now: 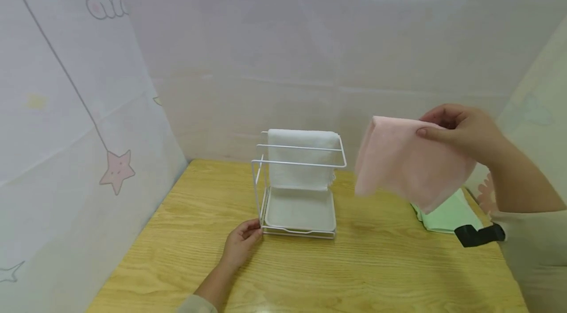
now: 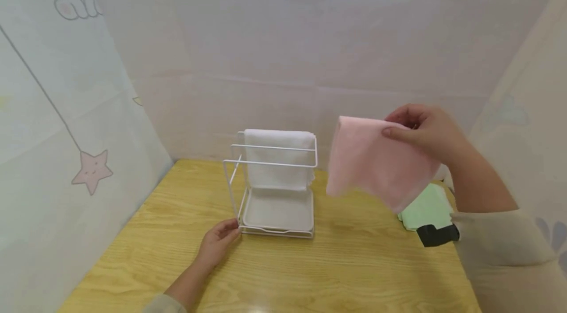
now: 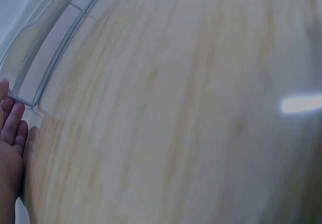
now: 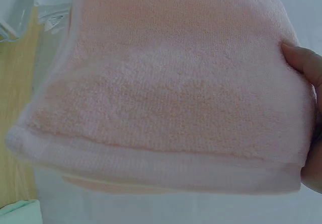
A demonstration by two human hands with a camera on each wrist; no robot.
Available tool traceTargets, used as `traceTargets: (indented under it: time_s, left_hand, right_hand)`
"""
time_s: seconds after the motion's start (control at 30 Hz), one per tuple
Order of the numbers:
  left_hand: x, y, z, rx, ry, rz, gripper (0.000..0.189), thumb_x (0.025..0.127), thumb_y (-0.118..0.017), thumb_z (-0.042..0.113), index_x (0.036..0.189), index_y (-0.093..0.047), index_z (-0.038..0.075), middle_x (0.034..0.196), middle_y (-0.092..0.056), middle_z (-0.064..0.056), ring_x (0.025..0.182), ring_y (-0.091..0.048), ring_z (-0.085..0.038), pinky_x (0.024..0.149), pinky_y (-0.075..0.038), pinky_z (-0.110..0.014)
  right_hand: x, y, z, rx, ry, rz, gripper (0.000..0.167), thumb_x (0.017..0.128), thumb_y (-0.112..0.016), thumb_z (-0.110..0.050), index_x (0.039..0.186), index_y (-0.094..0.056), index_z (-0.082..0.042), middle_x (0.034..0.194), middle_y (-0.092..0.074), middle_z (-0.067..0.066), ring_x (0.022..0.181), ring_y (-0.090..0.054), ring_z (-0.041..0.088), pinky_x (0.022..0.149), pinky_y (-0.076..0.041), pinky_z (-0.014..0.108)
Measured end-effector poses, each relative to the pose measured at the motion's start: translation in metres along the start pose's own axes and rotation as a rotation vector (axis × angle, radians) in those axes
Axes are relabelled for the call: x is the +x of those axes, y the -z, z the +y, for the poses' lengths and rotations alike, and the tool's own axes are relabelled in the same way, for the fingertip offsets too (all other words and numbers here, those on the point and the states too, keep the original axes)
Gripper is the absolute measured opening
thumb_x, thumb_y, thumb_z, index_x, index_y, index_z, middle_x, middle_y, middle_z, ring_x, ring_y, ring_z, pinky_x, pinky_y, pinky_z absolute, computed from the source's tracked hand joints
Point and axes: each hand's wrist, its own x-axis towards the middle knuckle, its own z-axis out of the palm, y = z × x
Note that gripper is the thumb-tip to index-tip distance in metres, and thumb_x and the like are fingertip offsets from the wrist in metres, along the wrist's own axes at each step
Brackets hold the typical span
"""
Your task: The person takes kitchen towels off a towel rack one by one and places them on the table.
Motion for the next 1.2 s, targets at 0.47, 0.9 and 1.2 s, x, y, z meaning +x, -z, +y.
traceTargets:
  time_s: [0.47,0.9,1.2]
  left_hand:
    - [-0.001,-0.001,0.000,-0.008,-0.014,0.003,0.030,0.091,-0.067,0.004,0.118,-0.063,-0.007,0.116,-0.066,-0.026,0.093,-0.066,-0.006,0.079,-0.054,-0.014]
    - [-0.002,0.000,-0.001,-0.027,-0.010,0.005,0.031,0.091,-0.067,0.003,0.119,-0.062,-0.009,0.118,-0.065,-0.028,0.094,-0.065,-0.007,0.080,-0.053,-0.014]
    - [-0.003,0.000,0.000,-0.012,0.009,0.003,0.031,0.091,-0.067,0.004,0.120,-0.063,-0.006,0.118,-0.066,-0.025,0.093,-0.064,-0.003,0.080,-0.053,-0.013]
  right_hand:
    - [-0.029,-0.061,0.048,0.065,0.019,-0.139,0.029,0.090,-0.071,-0.037,0.105,-0.068,-0.012,0.082,-0.067,-0.008,0.074,-0.060,0.008,0.062,-0.049,0.024]
    - [-0.058,-0.109,0.073,0.183,0.048,-0.194,0.022,0.091,-0.072,-0.026,0.103,-0.069,-0.008,0.079,-0.066,-0.006,0.068,-0.058,0.009,0.060,-0.050,0.025]
    - [-0.070,-0.123,0.075,0.222,0.007,-0.241,0.023,0.090,-0.072,-0.026,0.102,-0.068,-0.007,0.080,-0.066,-0.006,0.068,-0.056,0.007,0.060,-0.050,0.024]
